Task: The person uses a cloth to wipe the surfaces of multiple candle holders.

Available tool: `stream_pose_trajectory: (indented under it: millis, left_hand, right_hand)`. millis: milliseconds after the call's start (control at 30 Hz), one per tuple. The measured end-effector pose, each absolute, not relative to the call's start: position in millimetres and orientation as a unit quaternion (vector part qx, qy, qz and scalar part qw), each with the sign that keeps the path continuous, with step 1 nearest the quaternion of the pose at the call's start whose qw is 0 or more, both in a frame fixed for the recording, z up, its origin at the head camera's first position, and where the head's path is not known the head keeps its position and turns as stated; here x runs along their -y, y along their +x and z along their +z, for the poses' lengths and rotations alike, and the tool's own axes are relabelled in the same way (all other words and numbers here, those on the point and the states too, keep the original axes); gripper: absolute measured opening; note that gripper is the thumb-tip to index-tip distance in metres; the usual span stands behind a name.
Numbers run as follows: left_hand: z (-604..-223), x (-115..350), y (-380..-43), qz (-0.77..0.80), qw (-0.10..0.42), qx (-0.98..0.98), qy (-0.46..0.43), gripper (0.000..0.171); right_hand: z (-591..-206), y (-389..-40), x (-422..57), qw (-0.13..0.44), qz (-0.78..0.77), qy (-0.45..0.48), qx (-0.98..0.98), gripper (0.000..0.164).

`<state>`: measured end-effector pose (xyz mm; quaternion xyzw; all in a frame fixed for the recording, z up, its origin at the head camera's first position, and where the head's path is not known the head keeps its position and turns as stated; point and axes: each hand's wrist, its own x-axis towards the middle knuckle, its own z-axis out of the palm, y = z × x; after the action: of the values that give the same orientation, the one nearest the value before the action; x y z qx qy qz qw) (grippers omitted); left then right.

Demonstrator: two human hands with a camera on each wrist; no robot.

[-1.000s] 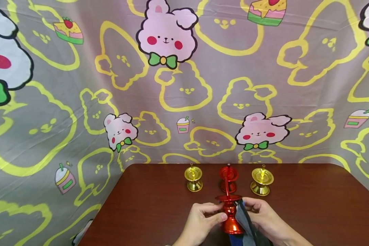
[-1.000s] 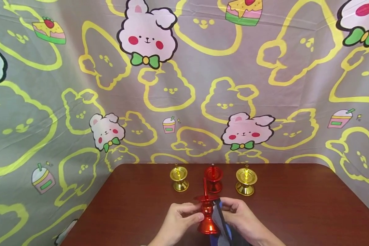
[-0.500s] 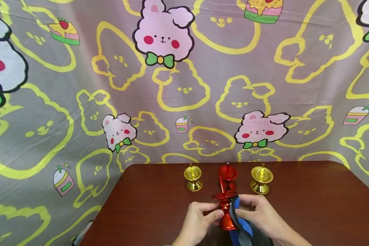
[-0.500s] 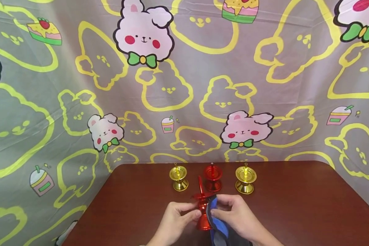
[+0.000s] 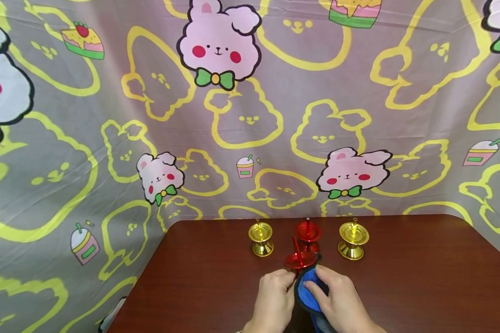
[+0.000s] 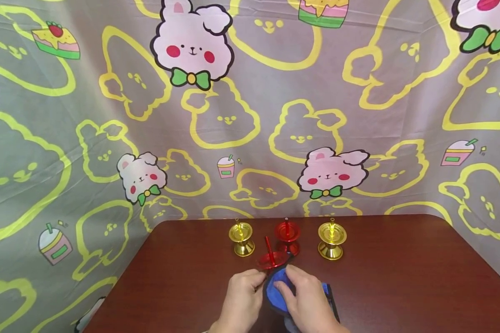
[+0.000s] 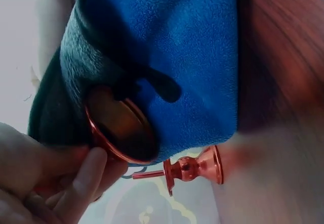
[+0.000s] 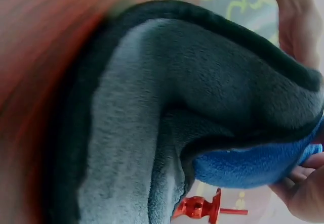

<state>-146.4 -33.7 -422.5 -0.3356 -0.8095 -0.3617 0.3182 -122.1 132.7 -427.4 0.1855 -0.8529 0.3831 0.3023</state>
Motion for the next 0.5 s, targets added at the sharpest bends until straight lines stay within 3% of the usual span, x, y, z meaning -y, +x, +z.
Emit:
stream_pose_trajectory:
  millis: [100, 200, 333, 400, 500]
  left_hand:
    - [-423, 34, -146, -0.345, 0.314, 0.817, -0.339, 0.023]
    - [-424, 39, -145, -0.375, 0.289, 0.812, -0.341, 0.012]
    - [-426, 45, -148, -0.542, 0.152, 0.761, -0.323, 0.022]
    - [-426, 47, -150, -0.63, 0.077, 0.716, -0.29, 0.027]
    - [-428, 47, -151, -0.7, 0.016, 0.672, -0.241, 0.027]
  right_hand:
    - [-429, -123, -133, 0.29, 0.371, 0.191, 0.861, 0.031]
    - [-425, -130, -146, 0.161, 0.473, 0.2, 0.843, 0.026]
    - [-422, -142, -170, -0.039, 0.657, 0.205, 0.724, 0.032]
    - [-426, -146, -178, -0.098, 0.724, 0.224, 0.644, 0.032]
    - [-434, -148, -183, -0.151, 0.785, 0.253, 0.545, 0.033]
